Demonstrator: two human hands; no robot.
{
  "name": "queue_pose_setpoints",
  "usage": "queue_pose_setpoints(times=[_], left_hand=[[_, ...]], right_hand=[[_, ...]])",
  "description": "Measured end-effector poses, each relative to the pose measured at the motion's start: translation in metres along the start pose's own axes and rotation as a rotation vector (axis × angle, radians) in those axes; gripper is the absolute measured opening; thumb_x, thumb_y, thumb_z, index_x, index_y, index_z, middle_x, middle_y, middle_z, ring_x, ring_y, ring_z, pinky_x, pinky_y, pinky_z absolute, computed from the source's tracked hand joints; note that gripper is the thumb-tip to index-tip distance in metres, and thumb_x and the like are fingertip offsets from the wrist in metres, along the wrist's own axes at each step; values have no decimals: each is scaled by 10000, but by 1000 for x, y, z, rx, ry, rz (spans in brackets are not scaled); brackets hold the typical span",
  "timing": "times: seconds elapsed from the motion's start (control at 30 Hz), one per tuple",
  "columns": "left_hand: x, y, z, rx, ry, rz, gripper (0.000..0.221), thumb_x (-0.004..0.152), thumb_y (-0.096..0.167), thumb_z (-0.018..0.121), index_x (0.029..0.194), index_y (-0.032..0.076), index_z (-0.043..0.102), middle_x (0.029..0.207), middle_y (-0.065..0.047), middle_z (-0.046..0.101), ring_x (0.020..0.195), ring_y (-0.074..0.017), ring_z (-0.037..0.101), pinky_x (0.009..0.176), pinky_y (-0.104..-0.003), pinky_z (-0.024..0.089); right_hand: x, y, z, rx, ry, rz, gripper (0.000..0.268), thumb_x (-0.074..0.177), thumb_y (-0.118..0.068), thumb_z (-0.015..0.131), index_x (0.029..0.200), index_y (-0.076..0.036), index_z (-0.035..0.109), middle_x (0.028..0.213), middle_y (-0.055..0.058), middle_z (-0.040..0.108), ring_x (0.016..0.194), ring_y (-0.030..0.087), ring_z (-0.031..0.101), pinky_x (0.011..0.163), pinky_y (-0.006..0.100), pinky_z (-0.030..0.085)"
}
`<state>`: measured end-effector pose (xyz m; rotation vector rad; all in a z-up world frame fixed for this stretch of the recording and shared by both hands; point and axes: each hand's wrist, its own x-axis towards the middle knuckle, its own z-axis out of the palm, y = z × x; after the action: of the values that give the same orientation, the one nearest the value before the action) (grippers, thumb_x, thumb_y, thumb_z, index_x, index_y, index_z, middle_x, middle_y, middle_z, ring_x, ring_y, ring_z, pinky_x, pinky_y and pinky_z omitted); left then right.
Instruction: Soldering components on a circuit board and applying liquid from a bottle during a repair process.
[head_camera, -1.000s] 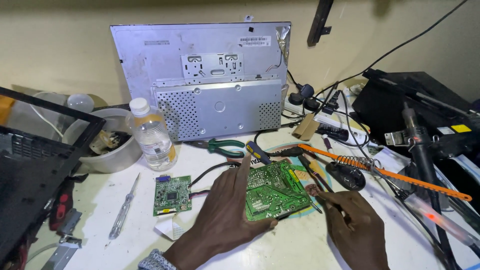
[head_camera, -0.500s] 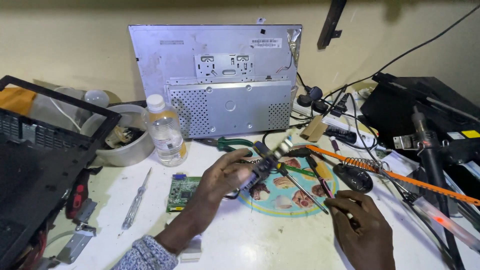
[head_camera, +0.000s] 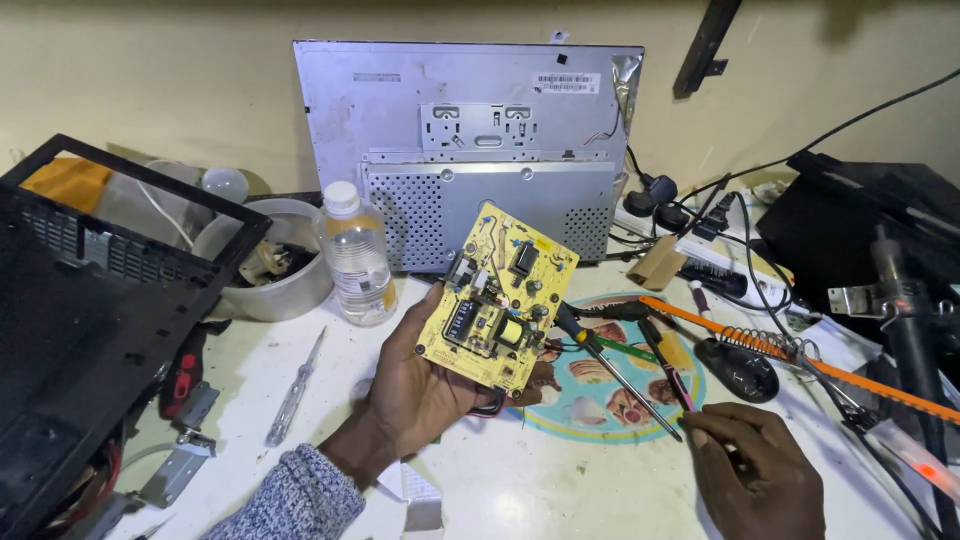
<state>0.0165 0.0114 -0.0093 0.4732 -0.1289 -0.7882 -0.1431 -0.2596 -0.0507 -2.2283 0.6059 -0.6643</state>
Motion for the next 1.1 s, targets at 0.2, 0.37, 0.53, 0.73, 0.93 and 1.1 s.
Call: queue_pose_setpoints(times=[0.2,0.37,0.53,0.73,0.93,1.1], left_hand=[[3,-1,-16,-83,-190,-96,847,962,587,523,1606,61,361,1452,-401,496,1189,-647,547,1005,-730,443],[2,1,-9,-69,-100,-131,811,946,595,501,1574,85,441,1442,-370,536,1143,-686,550,864,-726,504],[0,2,-6,-44,-118,-132,802,958,558,511,1582,62,429,1410,-372,562,1053,-662,609,825,-670,549],[1,2,-10,4,-89,-149,853,959,620,455,1549,4,469,1372,-383,585,1080,-627,612,849,-680,523],[3,2,-7,-24,-20,-86,749,945,534,526,1550,97,469,1460,-268,571,1224,-452,592,906,-730,497],[3,2,-3,28,-2,-123,763,937,569,492,1542,105,483,1420,-259,594,1164,-463,610,902,-753,485]], right_hand=[[-4,-5,2,-47,64,-96,217,900,-158,704,1049,-73,838,1145,87,729,935,210,707,682,345,591],[-1,-60,-1,-66,220,-387,231,880,21,721,1064,-78,819,1108,101,726,997,211,690,910,333,535],[21,-112,6,125,128,-686,188,894,46,715,1066,-4,770,1028,157,702,967,266,689,876,373,541],[34,-109,51,218,42,-618,236,934,-144,669,1118,-28,760,1066,153,759,969,244,712,832,347,576],[13,-105,60,261,-93,-565,340,884,-211,714,1189,-58,724,1030,115,769,872,196,737,569,271,636],[10,-99,66,259,-168,-524,382,877,-218,733,1238,-97,695,909,51,702,764,146,656,594,273,546]])
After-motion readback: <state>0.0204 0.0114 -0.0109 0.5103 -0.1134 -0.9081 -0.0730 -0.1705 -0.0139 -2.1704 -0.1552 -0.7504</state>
